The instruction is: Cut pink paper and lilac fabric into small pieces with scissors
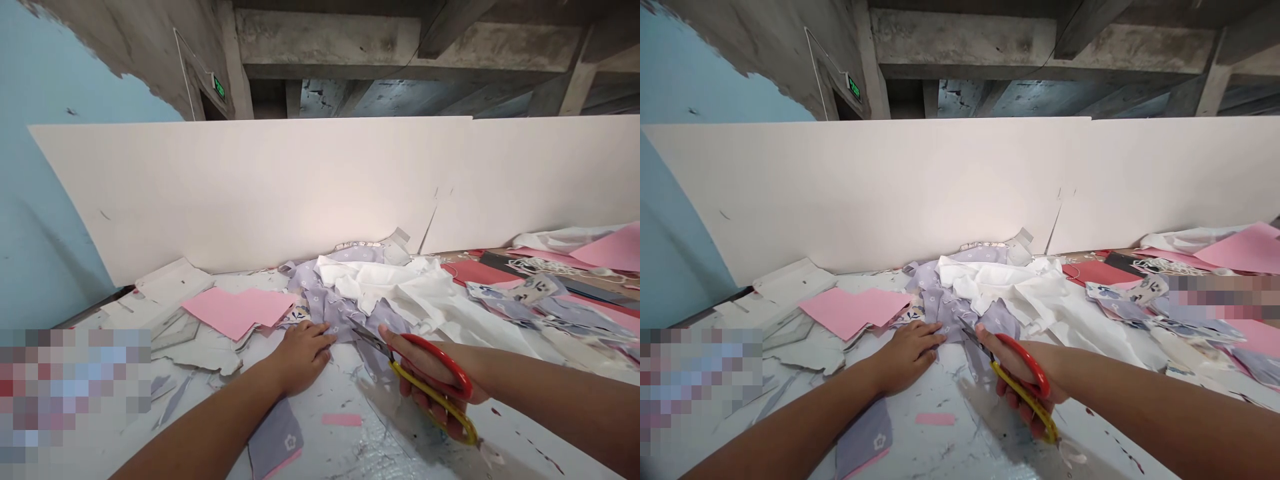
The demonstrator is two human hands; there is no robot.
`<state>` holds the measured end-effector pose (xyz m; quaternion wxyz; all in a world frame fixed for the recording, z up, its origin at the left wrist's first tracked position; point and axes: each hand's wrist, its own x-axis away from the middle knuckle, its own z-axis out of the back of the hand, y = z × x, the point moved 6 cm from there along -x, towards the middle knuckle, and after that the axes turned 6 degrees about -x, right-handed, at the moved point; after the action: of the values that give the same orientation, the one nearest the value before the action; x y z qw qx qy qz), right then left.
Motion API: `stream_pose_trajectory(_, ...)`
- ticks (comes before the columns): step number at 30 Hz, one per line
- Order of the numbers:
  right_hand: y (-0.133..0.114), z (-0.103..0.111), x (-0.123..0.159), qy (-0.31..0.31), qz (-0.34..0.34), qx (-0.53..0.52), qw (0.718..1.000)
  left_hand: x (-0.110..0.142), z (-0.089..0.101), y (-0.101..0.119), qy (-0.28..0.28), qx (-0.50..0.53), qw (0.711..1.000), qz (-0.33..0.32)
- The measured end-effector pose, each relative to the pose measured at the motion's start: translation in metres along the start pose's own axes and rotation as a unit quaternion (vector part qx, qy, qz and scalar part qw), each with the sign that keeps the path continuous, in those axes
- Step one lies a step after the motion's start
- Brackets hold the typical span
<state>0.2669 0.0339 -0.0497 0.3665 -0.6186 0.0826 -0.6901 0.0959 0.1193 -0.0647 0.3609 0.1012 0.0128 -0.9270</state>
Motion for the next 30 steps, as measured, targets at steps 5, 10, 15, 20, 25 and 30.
stream_pose_trajectory(5, -0.005, -0.002, 0.001, -0.005, 0.000, 0.050, 0.999, 0.000, -0.001, -0.001, 0.004, -0.005, 1.000, 0.001)
stream_pose_trajectory(10, -0.004, -0.006, 0.003, -0.021, -0.007, 0.056, 0.998, 0.004, 0.012, 0.010, 0.061, -0.044, 0.997, -0.016)
stream_pose_trajectory(15, -0.007, -0.006, 0.001, -0.047, 0.010, 0.025, 0.999, 0.006, 0.017, 0.031, 0.060, -0.056, 0.993, -0.083)
stream_pose_trajectory(20, -0.004, -0.002, 0.002, -0.069, 0.003, 0.010, 0.998, 0.001, 0.006, 0.021, -0.016, -0.012, 0.999, -0.029)
stream_pose_trajectory(25, 0.007, 0.003, 0.008, -0.059, -0.009, -0.002, 0.998, 0.000, 0.003, 0.015, -0.022, 0.000, 1.000, -0.010)
stream_pose_trajectory(30, 0.019, 0.013, 0.015, -0.062, -0.006, -0.010, 0.998, 0.002, 0.002, 0.013, -0.034, 0.009, 0.999, -0.001)
